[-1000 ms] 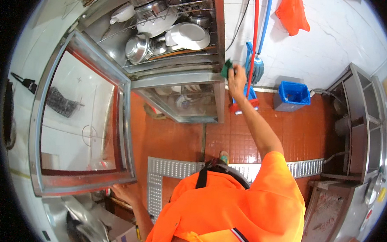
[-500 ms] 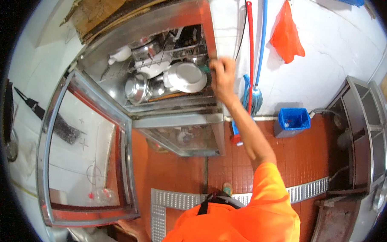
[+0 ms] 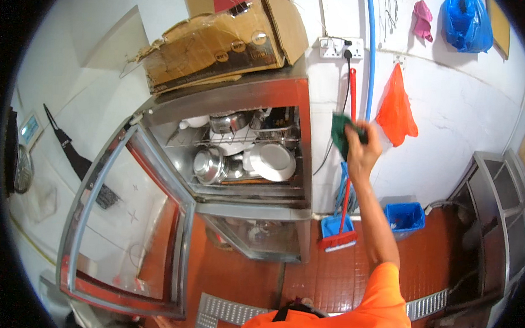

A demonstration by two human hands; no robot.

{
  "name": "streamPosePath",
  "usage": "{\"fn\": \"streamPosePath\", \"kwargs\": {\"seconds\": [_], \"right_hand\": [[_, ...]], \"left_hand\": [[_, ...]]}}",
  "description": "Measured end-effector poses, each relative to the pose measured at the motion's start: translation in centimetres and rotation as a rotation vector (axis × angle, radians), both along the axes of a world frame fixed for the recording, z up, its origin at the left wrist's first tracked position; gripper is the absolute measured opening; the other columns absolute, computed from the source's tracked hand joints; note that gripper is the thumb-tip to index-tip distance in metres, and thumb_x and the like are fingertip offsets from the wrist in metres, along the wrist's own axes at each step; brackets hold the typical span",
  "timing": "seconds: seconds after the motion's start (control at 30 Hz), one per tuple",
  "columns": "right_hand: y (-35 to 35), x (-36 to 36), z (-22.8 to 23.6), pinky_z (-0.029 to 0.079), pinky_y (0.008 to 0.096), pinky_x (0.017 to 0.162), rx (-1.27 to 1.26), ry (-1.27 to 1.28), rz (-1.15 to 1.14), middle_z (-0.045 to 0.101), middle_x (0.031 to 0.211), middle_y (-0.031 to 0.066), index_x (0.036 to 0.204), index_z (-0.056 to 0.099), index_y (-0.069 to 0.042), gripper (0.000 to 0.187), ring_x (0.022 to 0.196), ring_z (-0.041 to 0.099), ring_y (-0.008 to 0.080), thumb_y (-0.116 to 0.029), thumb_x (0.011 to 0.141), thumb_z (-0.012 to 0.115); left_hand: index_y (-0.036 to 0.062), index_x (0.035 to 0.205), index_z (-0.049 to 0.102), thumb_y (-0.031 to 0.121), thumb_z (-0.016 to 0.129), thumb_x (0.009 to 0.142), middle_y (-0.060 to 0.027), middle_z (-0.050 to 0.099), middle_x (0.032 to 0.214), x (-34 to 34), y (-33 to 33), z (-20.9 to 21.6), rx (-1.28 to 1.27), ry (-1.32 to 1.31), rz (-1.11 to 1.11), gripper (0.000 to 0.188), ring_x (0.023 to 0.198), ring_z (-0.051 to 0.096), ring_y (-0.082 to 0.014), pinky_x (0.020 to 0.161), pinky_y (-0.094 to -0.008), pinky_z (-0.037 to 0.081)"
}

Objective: The person cleans the interior and exterior of a commercial dishwasher using a green cloth. They wipe the metal shelves, the glass door, and the top surface of the unit. The person moves a cardboard box on top of the dishwasher to access the surface underneath.

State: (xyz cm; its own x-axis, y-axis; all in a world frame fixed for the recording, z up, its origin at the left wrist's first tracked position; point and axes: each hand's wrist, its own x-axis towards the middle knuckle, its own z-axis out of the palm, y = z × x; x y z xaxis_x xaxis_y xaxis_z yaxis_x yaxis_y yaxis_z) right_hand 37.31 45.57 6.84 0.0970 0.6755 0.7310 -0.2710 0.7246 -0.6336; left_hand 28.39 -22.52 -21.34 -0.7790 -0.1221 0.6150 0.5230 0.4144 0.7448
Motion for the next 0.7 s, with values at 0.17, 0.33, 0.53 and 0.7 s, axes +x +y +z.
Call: {"fn": "streamPosePath", "kwargs": {"seconds": [0.17, 0.33, 0.53, 0.7], "right_hand": [[-1.5, -4.8, 13.7, 0.041, 0.0376, 0.078, 0.809, -0.105, -0.467, 0.066, 0.082, 0.0041, 0.084, 0.066, -0.008, 0.020, 0.085, 0.058, 0.0249, -0.003, 0.067, 0.076], [-3.8, -9.7, 12.8, 0.042, 0.0385, 0.078, 0.782, -0.378, -0.469, 0.067, 0.087, 0.0046, 0.088, 0.067, -0.006, 0.014, 0.088, 0.057, 0.0239, -0.011, 0.075, 0.070], [-7.1, -12.8, 12.2, 0.042, 0.0406, 0.087, 0.868, -0.407, -0.348, 0.067, 0.102, 0.0093, 0.096, 0.067, -0.003, 0.029, 0.101, 0.056, 0.0277, -0.001, 0.067, 0.062], [-12.2, -19.0, 12.4, 0.044, 0.0401, 0.085, 0.984, -0.433, -0.147, 0.066, 0.100, 0.0110, 0.094, 0.065, 0.001, 0.033, 0.097, 0.055, 0.0294, 0.002, 0.061, 0.060]], "left_hand": [[-0.0111, 0.132, 0.044, 0.034, 0.045, 0.101, -0.0309, 0.042, 0.137, 1.1, 3.1, 3.6, 0.094, 0.027, 0.050, 0.054, 0.116, 0.052, -0.0382, 0.096, -0.0468, 0.047], [-0.0114, 0.128, 0.048, 0.032, 0.045, 0.101, -0.0277, 0.049, 0.130, 2.4, 4.0, 6.8, 0.232, -0.168, -0.001, 0.051, 0.112, 0.053, -0.0347, 0.094, -0.0455, 0.044], [-0.0110, 0.124, 0.049, 0.029, 0.046, 0.100, -0.0239, 0.053, 0.121, 2.0, 2.7, 5.1, 0.269, -0.172, 0.002, 0.046, 0.101, 0.052, -0.0299, 0.089, -0.0419, 0.044], [-0.0099, 0.124, 0.049, 0.029, 0.049, 0.099, -0.0221, 0.053, 0.119, 1.3, 1.9, 3.5, 0.300, -0.152, 0.003, 0.046, 0.100, 0.051, -0.0280, 0.089, -0.0416, 0.043]]}}
